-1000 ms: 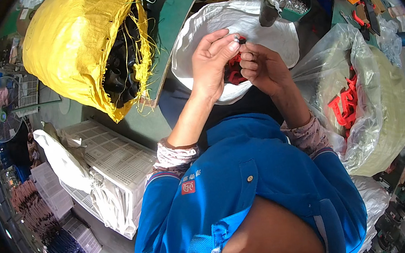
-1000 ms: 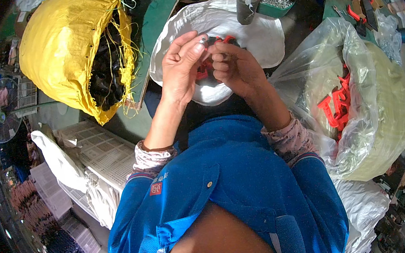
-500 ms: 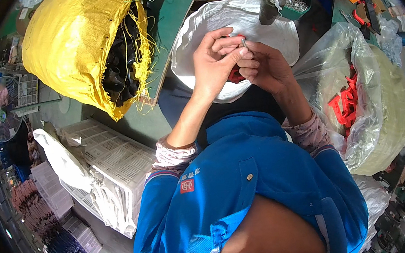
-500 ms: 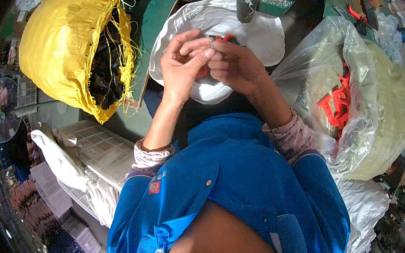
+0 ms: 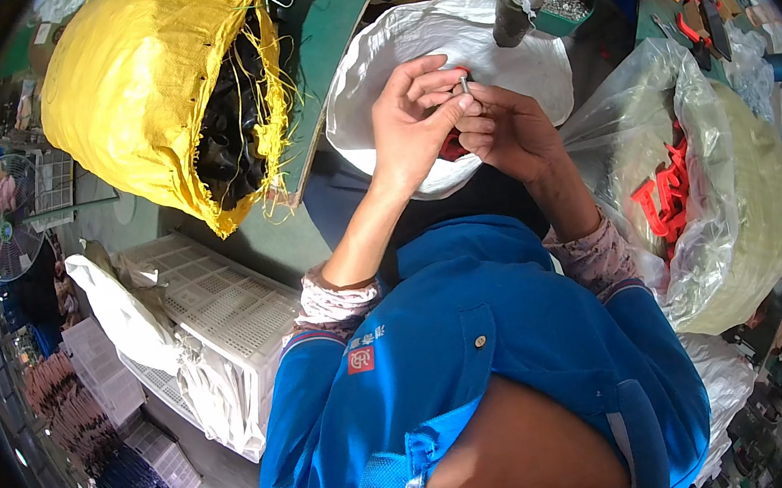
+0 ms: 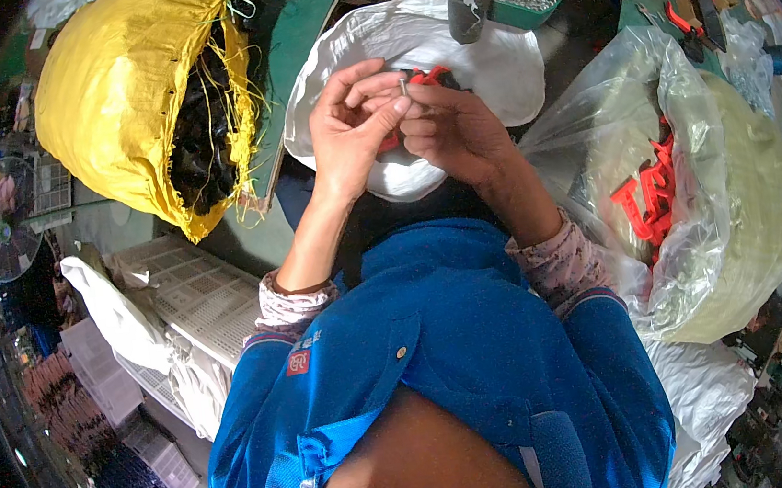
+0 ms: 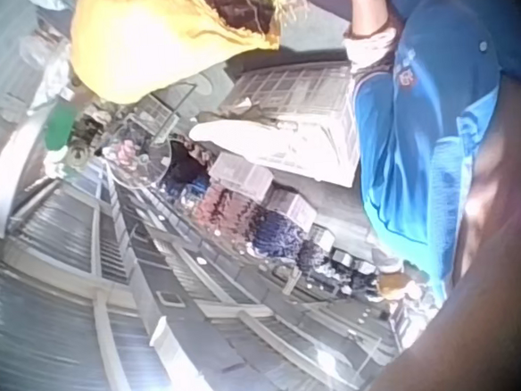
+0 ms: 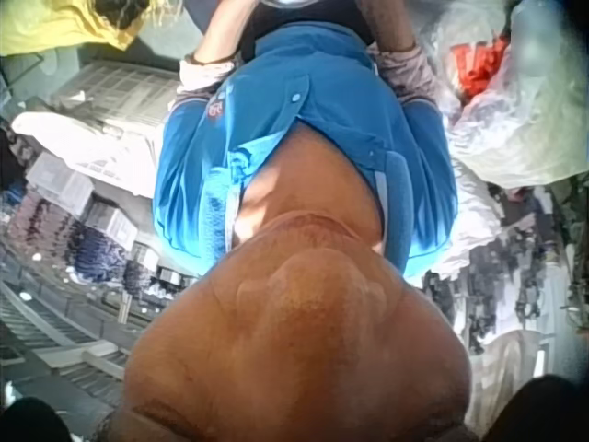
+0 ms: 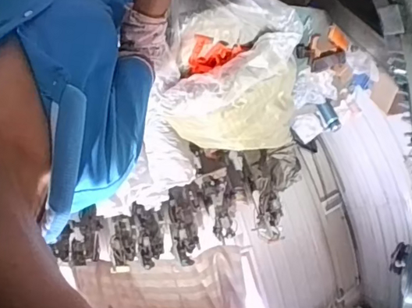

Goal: The person repeatedly picks small black and red plastic parts from bags, joins them by hand, and places the assembled units into a white sack. The person also briefly touches their face area and adjusts the yellow bag during the process.

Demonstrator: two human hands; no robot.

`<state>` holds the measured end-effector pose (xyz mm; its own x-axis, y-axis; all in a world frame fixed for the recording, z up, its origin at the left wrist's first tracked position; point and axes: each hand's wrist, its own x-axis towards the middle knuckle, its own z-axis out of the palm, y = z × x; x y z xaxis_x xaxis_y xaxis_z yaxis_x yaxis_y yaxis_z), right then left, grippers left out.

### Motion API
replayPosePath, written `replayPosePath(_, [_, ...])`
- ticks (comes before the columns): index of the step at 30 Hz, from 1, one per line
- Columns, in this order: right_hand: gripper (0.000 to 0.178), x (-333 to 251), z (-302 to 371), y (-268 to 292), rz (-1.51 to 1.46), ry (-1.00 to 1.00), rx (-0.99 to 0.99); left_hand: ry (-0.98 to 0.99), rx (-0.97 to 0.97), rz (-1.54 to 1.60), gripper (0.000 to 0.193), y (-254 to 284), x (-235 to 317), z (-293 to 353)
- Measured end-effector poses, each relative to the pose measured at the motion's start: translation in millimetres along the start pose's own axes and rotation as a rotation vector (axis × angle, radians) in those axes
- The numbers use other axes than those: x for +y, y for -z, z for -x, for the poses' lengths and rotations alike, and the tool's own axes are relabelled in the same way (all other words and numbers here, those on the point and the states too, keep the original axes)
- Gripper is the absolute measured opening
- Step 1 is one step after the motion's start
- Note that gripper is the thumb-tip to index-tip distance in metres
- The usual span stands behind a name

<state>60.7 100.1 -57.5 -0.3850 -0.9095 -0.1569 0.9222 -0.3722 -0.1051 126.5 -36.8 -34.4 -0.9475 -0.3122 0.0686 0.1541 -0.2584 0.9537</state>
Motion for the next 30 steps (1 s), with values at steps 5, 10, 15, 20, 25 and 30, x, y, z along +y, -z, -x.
replayPosePath(5, [0.014, 1.6, -0.4, 1.8, 0.134, 0.076, 0.064, -0.011, -0.04, -0.011, 0.044, -1.1, 1.6, 0.9])
replayPosePath(10, [0.01, 9.2, -0.8, -0.9, 0.407, 0.244, 0.152, -0.056, -0.052, 0.013, 0.041, 1.9, -3.9, 0.8])
replayPosePath(15, [0.009, 18.7, -1.8, -3.6, 0.888, 0.586, 0.285, -0.069, -0.056, 0.021, 0.041, 0.0, -0.3, 1.2])
replayPosePath(20, [0.01, 19.8, -4.7, 0.2, 1.213, 0.895, 0.275, -0.103, -0.046, -0.007, 0.038, -4.3, 3.8, 3.9])
replayPosePath(25, [0.013, 25.9, -4.9, -2.1, 1.231, 1.015, 0.233, -0.172, -0.036, 0.008, 0.039, -5.2, 2.9, 8.0])
replayPosePath(30, [0.014, 28.3, -3.4, -1.6, 1.197, 1.007, 0.231, -0.196, -0.044, -0.054, 0.039, -6.0, 4.4, 9.9])
